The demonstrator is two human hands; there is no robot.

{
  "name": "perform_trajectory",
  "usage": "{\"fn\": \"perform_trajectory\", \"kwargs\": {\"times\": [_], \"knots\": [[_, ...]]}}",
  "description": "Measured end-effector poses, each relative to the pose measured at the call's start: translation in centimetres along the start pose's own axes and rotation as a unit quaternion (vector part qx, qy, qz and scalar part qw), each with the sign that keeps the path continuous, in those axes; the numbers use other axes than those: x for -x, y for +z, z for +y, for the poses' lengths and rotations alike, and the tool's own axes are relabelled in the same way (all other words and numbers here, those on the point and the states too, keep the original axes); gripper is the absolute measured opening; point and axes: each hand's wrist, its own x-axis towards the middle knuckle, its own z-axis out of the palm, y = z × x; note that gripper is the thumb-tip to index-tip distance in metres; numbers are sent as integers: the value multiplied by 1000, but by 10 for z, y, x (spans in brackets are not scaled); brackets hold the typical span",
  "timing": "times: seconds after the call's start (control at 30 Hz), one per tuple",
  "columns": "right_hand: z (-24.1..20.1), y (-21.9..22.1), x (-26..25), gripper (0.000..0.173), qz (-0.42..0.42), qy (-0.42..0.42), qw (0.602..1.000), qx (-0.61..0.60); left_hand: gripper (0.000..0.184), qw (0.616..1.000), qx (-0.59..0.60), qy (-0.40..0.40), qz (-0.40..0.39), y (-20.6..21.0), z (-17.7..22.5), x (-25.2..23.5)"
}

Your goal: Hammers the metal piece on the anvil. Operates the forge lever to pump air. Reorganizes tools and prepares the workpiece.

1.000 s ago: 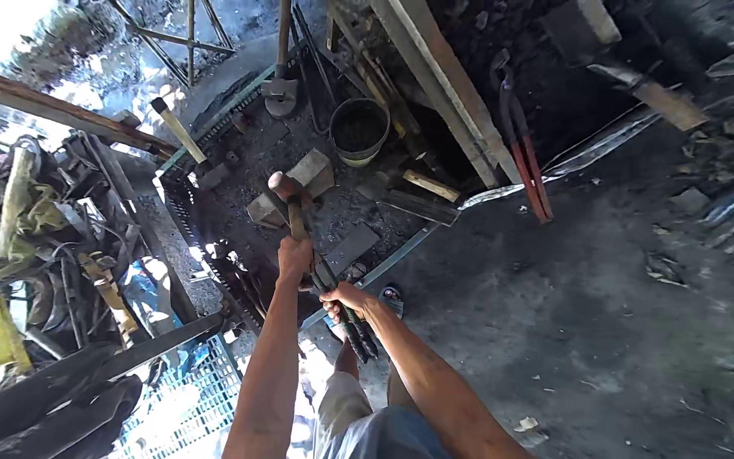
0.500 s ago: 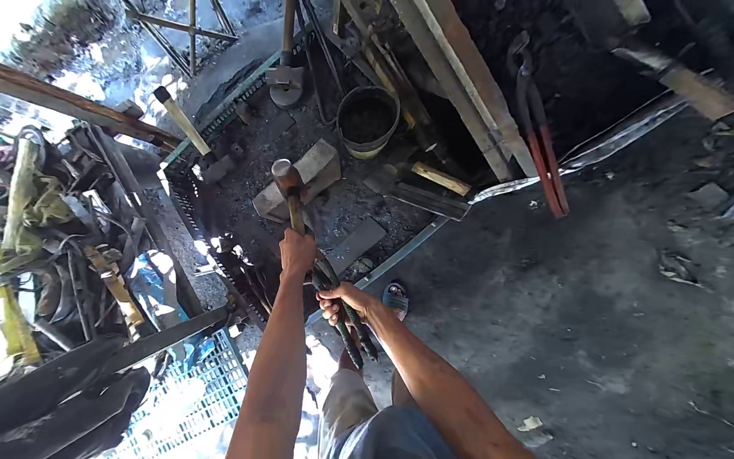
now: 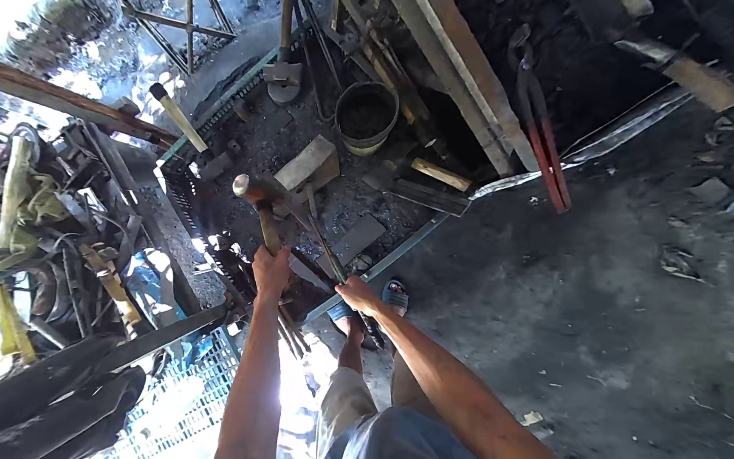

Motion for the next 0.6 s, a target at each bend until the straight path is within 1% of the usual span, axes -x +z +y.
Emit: {"fn": "perform_trajectory", "kwargs": {"times": [0.1, 0.2, 0.27, 0.33, 0.37, 0.43, 0.6], "knots": [[-3, -5, -8, 30, 0, -1, 1000, -3, 41, 999, -54, 3, -1, -4, 2, -28], [1, -17, -22, 37, -8, -12, 1000, 11, 44, 995, -98, 7, -5, 0, -7, -54], [8, -30, -30, 46, -2, -58, 998, 23, 46, 990, -141, 15, -6, 1, -10, -63], [17, -47, -37, 61, 10, -116, 992, 52, 42, 985, -171, 8, -13, 2, -4, -69], [22, -56, -40, 63, 18, -139, 987, 78, 41, 984, -177, 4, -16, 3, -2, -70], [28, -71, -43, 63, 25, -164, 978, 125, 40, 984, -177, -2, -19, 5, 1, -70], [30, -90, -50, 60, 31, -165, 970, 177, 38, 987, -161, -10, -13, 12, -2, -69]]}}
